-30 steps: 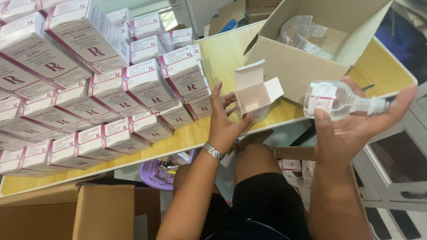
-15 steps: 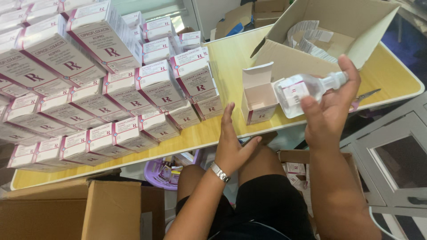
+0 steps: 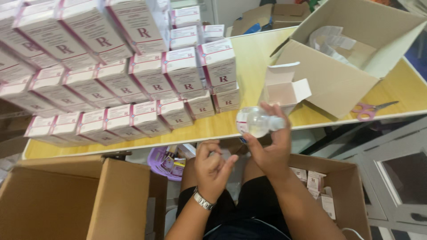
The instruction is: The person repeatedly picks up small white boxes, opens them, inserts a small plastic bottle, and closes the boxes. They then place the filled boxes into a larger cardboard box on the floor.
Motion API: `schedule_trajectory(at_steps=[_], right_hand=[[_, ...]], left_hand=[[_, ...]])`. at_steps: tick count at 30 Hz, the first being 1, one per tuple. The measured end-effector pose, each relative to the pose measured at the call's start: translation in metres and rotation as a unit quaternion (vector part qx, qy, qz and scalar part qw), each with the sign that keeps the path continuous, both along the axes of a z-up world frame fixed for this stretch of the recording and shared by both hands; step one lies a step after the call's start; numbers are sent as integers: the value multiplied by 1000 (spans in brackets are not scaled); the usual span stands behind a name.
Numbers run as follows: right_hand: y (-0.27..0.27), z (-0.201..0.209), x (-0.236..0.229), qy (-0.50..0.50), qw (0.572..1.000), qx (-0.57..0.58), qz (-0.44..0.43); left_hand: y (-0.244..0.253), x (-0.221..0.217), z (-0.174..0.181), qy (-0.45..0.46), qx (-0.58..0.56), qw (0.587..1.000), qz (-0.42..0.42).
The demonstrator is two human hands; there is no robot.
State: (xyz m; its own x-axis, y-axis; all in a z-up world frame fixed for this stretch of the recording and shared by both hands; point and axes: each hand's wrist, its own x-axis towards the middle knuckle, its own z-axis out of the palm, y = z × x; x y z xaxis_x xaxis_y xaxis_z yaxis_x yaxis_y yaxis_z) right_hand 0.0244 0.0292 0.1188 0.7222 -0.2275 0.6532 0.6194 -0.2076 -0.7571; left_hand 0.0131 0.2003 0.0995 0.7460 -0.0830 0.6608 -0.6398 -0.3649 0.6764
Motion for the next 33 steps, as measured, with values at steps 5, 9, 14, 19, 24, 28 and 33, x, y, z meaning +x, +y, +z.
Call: schedule_trajectory(at_steps=[5,9,14,19,24,28,33], right_hand=[[17,-18,15,-15,975,-191,-116],[20,-29,33,47,989,-138,-39],[14,-22,43,25,955,-274,-107],[-25,19,6,-81,942,-240,-222],[-162,90,53,-266,921,33,-282],[-239,126,174,-107,959,-151,-215],[-285,72,275,374,861,-343,-42]], left_hand=[[22,-15,14,-35,-114,991,58],[30,-20,18,-43,-114,992,44],[16,-14,7,-25,-129,991,0],[6,0,-5,-9,-66,997,-30],[-9,17,-25,30,-74,994,-70],[-14,25,-45,0,-81,995,-64],[-2,39,-52,-14,-48,999,4]])
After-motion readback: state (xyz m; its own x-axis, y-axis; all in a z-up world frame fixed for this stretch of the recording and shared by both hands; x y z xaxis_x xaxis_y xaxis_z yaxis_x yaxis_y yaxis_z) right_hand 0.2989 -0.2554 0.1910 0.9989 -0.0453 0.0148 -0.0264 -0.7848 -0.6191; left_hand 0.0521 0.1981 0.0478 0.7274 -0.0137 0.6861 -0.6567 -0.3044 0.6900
